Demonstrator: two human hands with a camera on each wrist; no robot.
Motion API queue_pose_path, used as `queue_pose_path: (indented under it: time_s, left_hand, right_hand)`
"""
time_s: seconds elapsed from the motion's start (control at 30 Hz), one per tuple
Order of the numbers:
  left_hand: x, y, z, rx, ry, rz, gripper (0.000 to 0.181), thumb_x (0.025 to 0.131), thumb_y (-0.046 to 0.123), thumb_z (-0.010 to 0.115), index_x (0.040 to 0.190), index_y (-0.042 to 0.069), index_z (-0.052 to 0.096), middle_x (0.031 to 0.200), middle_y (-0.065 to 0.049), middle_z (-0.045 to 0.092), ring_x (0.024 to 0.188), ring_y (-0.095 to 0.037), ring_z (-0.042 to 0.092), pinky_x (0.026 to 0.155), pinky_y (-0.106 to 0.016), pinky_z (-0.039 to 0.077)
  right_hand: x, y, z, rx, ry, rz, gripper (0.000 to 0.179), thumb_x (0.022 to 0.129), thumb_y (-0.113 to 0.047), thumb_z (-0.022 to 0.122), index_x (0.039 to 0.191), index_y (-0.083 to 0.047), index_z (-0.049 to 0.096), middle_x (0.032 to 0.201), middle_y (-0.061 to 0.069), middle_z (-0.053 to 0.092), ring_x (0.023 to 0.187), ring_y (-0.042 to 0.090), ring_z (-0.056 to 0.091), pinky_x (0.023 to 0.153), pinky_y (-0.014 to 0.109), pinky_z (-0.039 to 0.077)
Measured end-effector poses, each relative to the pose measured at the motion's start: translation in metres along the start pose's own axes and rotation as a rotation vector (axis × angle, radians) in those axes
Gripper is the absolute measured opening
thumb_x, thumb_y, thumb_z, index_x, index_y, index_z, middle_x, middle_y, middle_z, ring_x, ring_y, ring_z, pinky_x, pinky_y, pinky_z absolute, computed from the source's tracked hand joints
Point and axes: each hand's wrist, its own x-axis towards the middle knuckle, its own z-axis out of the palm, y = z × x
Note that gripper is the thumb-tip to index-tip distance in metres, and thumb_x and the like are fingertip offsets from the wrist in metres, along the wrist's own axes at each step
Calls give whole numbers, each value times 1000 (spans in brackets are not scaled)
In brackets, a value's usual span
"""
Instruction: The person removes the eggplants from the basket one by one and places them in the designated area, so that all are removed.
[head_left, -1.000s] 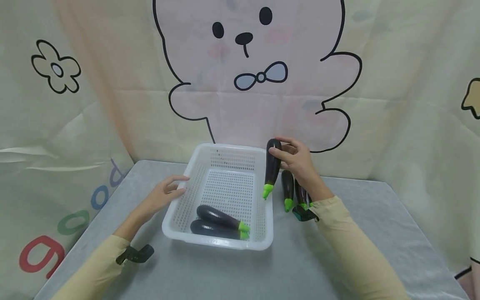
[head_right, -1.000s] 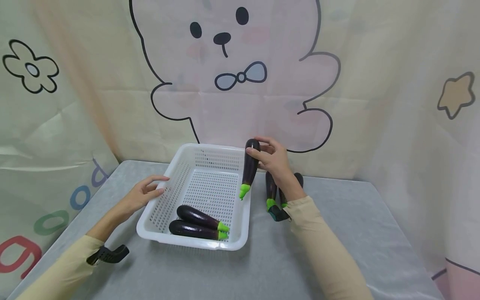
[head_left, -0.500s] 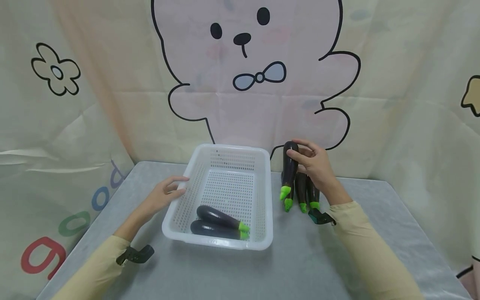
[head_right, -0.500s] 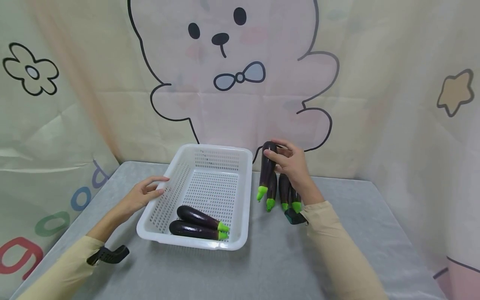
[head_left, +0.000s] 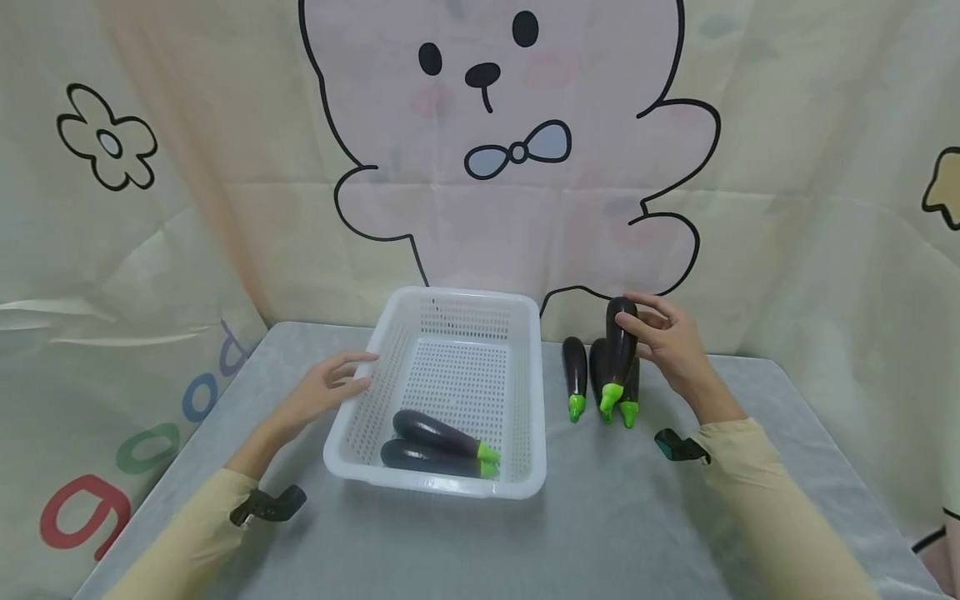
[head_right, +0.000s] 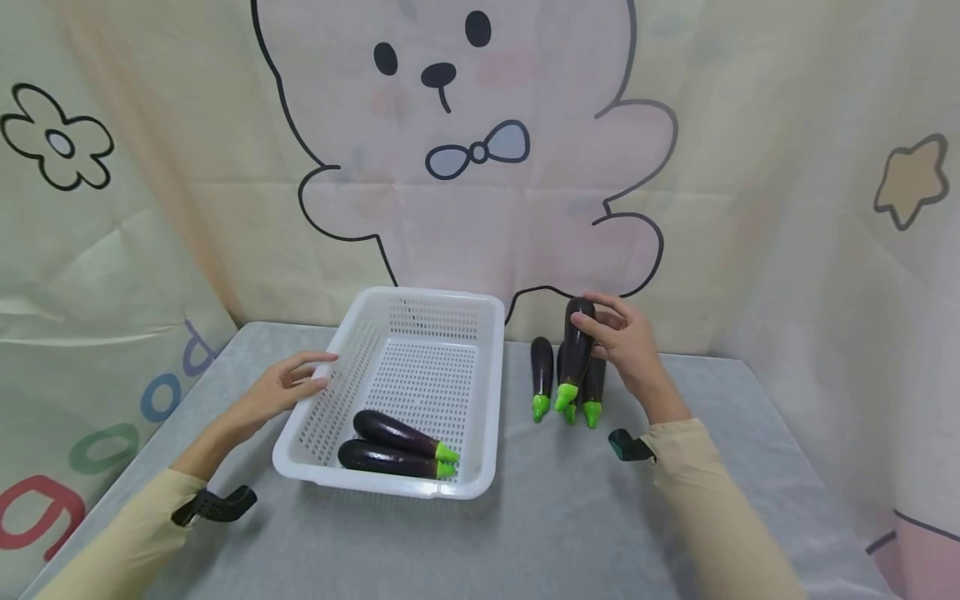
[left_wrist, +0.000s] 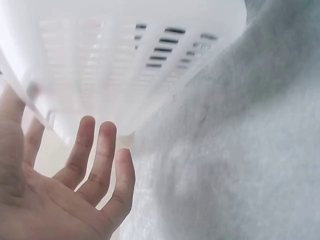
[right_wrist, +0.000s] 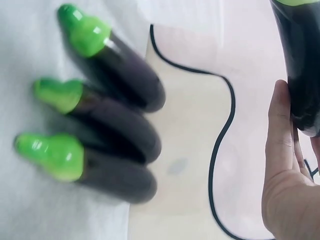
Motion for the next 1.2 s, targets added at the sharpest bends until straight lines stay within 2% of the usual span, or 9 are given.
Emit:
queue_pose_path:
  time_s: [0.13,0.37,0.57,0.7,0.93,1.03,1.2]
  left_hand:
    - [-1,0,-4,1,-19,-11,51,100,29,67,148,17,53,150,-16,47,130,-48,49,96,-63,46]
    - [-2,1,-6,24,-8,-6,52,99,29,69,147,15,54,151,-15,47,129,-50,49,97,-67,43]
    - [-4,4,-6,31,3,-32,54,98,32,70,147,14,54,151,-16,46,134,-49,43,98,-67,41]
    - [-6,7,-4,39,8,-53,55,98,34,70,148,16,53,154,-16,44,137,-49,41,99,-68,40]
    - [-7,8,-3,37,15,-69,55,99,34,69,148,17,53,155,-15,42,139,-50,37,100,-69,39]
    - [-6,7,-2,33,16,-66,55,99,34,69,148,17,53,155,-15,42,139,-50,37,99,-68,40]
    - [-5,5,-1,33,17,-66,55,99,34,69,148,16,53,155,-15,42,138,-50,37,99,-68,40]
  right_hand:
    - [-5,4,-12,-41,27,26,50,95,-14,74,141,-8,56,105,5,68,90,15,70,76,31,59]
    - [-13,8,-31,-80,14,30,44,95,-14,74,137,-15,61,107,5,67,89,14,69,76,30,58]
    - [-18,14,-44,-153,17,64,50,95,-16,75,141,-10,56,107,4,66,88,13,70,75,29,58]
    - [-19,20,-53,-229,19,86,54,95,-17,75,144,-8,53,109,3,65,88,12,70,75,28,58]
    - [-22,29,-69,-359,9,78,53,97,-22,73,144,-12,53,120,3,60,97,9,67,78,28,57]
    - [-22,33,-76,-372,17,86,54,97,-23,73,145,-12,52,121,7,57,94,9,67,78,28,57]
    - [-20,41,-88,-354,39,111,48,96,-22,74,140,-18,55,120,6,55,91,8,68,76,27,57]
